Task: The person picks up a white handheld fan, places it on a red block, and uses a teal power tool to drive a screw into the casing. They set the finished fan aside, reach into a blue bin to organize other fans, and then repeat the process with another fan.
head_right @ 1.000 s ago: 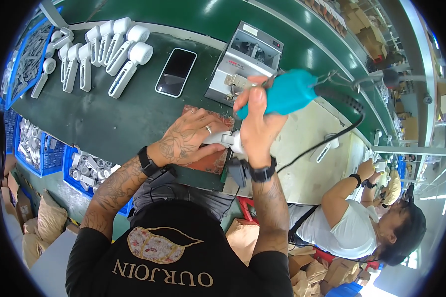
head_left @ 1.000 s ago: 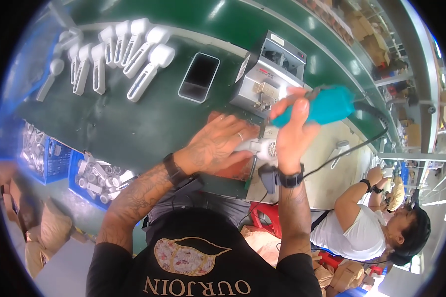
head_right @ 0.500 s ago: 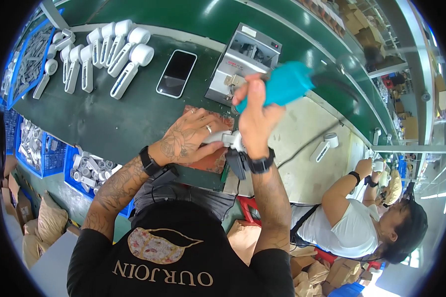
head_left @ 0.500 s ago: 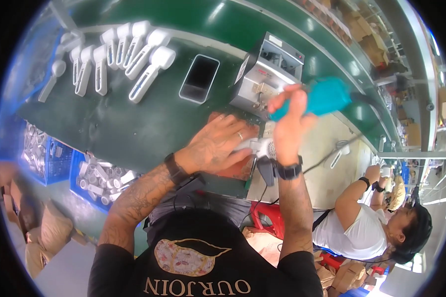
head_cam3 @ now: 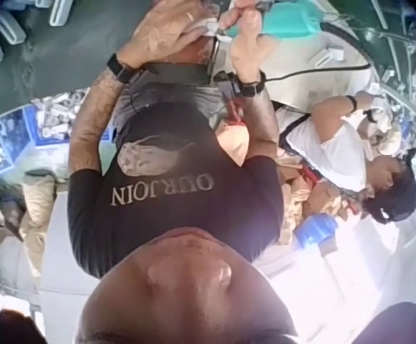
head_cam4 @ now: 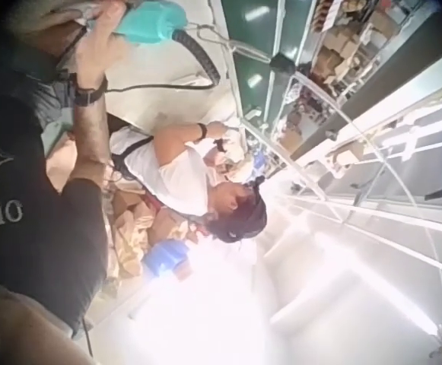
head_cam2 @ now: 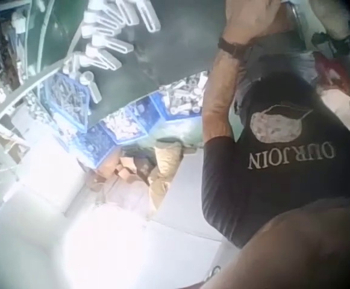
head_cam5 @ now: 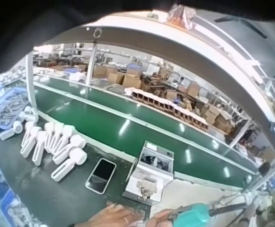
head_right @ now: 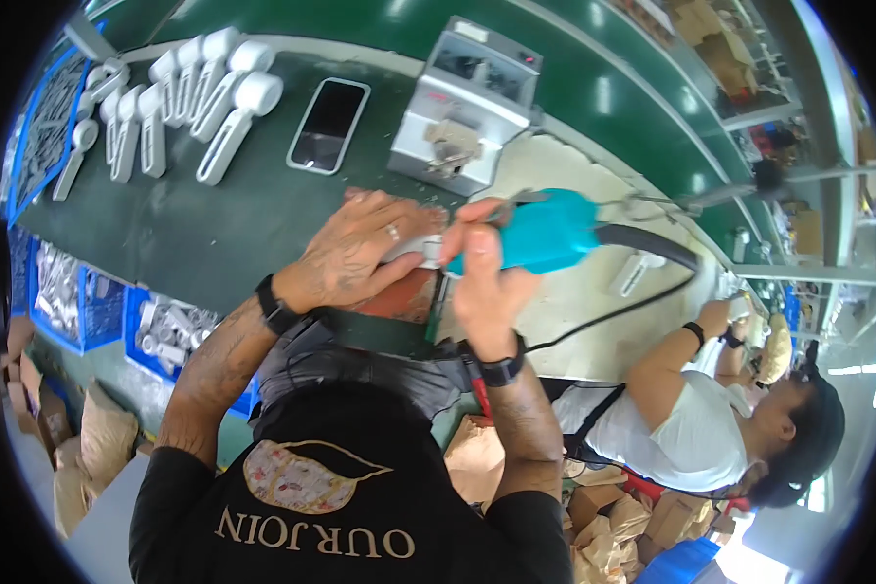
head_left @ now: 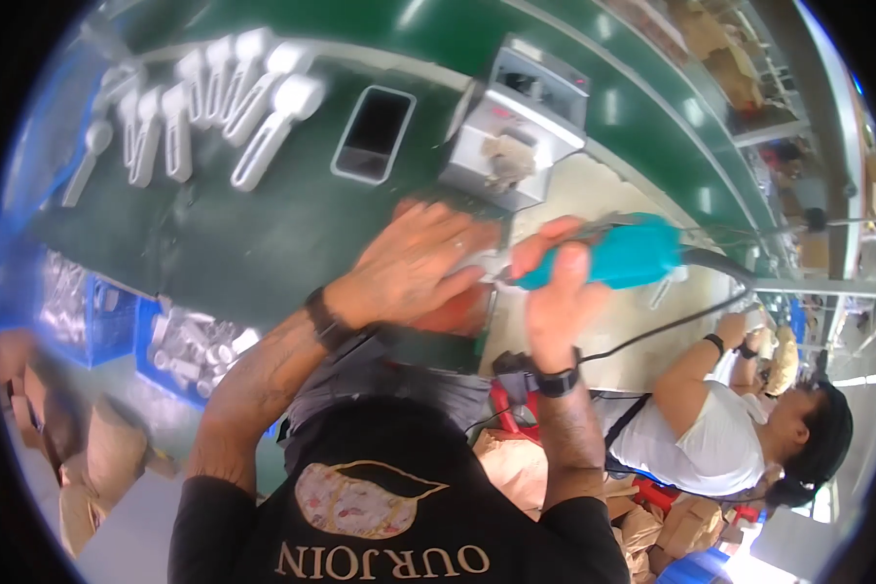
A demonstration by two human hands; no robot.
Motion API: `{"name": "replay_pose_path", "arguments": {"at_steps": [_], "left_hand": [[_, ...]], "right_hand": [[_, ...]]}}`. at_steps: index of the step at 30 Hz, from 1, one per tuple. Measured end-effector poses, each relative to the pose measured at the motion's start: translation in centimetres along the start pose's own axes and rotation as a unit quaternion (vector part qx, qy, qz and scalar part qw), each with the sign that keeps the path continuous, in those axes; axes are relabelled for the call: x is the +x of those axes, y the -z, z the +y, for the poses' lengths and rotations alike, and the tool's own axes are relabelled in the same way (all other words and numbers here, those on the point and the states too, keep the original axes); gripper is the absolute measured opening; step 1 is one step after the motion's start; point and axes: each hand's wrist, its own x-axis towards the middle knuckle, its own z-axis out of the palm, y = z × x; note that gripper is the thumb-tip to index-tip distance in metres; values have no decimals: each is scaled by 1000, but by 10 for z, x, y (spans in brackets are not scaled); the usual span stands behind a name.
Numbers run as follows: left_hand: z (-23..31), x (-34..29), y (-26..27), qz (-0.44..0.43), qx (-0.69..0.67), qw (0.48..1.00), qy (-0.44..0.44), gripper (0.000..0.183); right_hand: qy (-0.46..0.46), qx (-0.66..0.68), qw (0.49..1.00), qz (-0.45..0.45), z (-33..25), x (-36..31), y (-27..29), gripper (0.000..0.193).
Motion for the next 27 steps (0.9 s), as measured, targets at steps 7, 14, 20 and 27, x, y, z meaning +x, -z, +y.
{"name": "replay_pose_path", "arguments": {"at_steps": [7,14,20,27], "left_hand": [[13,3,18,-42,3,998,45,47],[20,10,16,-40,8,999,21,49],[31,3,18,-62,32,997,-38,37],[41,-19,28,-4,-60,998,-9,38]], "right_hand": [[20,1,999,-25,8,-5,-10,35],[11,0,1000,-21,5,-8,-4,27],[-7,112,994,6,-16,-19,11,46],[48,95,987,124,-52,-42,33,65]]}}
